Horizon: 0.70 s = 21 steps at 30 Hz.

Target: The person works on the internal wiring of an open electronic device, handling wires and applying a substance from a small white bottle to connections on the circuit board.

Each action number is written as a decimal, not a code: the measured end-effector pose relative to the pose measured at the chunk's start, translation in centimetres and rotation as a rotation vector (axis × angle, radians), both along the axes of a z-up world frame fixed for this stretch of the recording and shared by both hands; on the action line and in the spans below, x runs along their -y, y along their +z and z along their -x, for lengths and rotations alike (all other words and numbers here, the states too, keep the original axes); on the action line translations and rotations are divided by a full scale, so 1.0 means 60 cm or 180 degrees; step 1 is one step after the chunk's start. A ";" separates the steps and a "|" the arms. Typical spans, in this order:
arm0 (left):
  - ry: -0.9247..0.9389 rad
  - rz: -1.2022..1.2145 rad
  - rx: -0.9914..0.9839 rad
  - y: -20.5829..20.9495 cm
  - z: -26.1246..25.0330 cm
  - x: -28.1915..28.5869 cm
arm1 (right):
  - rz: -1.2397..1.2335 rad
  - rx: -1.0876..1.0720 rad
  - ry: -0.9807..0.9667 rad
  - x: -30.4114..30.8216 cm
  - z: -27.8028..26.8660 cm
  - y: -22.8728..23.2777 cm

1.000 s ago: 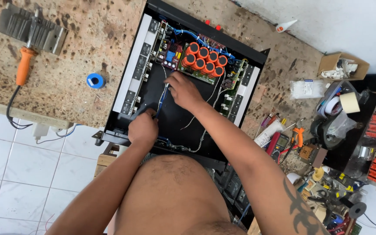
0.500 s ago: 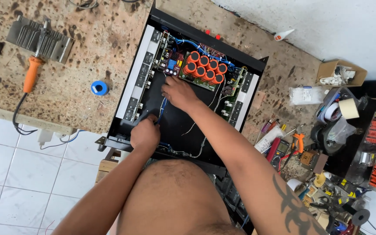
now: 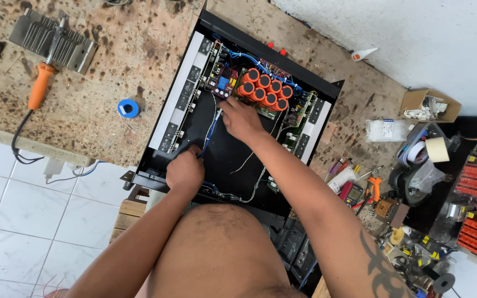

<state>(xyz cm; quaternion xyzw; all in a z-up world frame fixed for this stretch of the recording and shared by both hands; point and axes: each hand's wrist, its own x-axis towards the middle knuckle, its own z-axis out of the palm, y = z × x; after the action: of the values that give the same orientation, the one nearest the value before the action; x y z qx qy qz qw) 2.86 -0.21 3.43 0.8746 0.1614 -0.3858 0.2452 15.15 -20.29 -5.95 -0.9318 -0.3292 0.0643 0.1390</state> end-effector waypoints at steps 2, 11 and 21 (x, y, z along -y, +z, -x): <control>-0.0031 -0.0016 0.0042 -0.010 0.002 0.001 | 0.0063 -0.0004 0.0002 -0.003 -0.002 -0.019; -0.0151 -0.0088 0.0191 -0.016 0.006 0.003 | -0.0025 -0.0260 -0.0049 -0.021 -0.002 0.019; -0.0032 -0.0015 0.0080 -0.027 0.007 0.002 | -0.0011 -0.0035 0.0006 -0.027 0.024 0.001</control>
<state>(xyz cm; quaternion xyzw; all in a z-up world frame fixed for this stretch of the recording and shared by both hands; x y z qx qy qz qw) 2.44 -0.30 1.82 0.8808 0.1548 -0.3756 0.2432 13.68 -18.65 -5.89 -0.9308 -0.3294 0.0689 0.1424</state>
